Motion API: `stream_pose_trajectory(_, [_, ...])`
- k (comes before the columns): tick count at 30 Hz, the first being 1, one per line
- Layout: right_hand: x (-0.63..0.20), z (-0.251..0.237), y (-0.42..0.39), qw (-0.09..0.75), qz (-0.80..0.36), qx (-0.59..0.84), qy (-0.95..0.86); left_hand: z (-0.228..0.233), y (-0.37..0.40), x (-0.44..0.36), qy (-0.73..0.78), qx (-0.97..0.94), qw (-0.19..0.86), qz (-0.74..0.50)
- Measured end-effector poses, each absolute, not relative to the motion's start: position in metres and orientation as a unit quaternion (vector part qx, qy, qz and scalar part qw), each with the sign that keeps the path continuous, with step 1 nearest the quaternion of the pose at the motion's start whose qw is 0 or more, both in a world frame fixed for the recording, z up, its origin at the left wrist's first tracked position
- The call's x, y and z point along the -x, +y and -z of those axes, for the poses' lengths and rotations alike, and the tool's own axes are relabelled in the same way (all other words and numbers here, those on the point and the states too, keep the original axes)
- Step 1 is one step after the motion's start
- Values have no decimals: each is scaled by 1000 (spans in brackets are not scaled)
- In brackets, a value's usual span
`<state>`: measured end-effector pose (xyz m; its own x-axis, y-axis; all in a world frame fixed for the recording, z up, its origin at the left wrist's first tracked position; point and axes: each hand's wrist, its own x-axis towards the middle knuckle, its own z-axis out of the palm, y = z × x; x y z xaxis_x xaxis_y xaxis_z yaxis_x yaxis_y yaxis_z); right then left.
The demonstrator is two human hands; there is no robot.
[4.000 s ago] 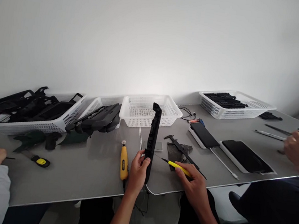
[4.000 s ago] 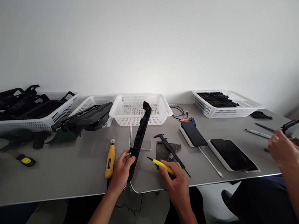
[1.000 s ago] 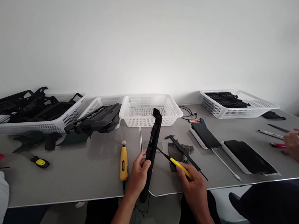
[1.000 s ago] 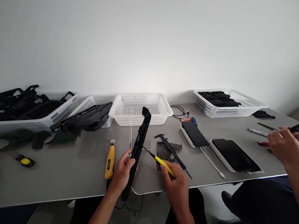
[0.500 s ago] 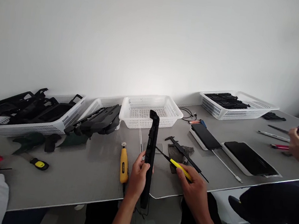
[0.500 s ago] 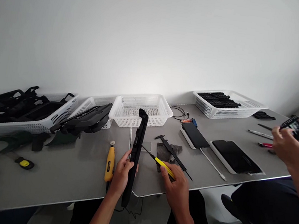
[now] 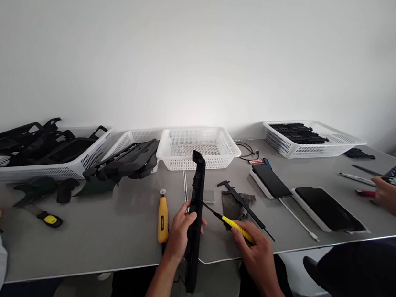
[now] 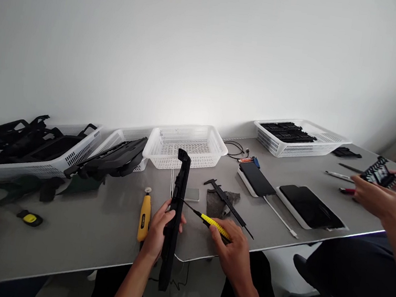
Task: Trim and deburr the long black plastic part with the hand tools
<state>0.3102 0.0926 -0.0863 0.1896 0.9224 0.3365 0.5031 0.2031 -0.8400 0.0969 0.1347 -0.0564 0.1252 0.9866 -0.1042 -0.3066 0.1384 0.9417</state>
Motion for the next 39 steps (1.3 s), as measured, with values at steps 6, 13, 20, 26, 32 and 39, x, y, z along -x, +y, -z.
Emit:
stream_pose_trajectory(6, [-310,91,93,493,-206,596,-599,55,135,-98,422,-392,641,-508])
stream_pose_trajectory(13, [-314,93,93,469,-205,594,-621,52,134,-95,408,-412,639,-506])
stream_pose_trajectory(20, [-312,103,94,480,-183,596,-617,63,137,-91,460,-369,621,-516])
stream_pose_trajectory(26, [-314,105,92,480,-161,594,-625,58,137,-91,462,-375,616,-516])
stream_pose_trajectory(32, [-316,103,92,460,-172,584,-646,57,137,-94,415,-409,626,-518])
stream_pose_trajectory(39, [-316,99,91,444,-184,580,-658,55,136,-95,421,-466,607,-486])
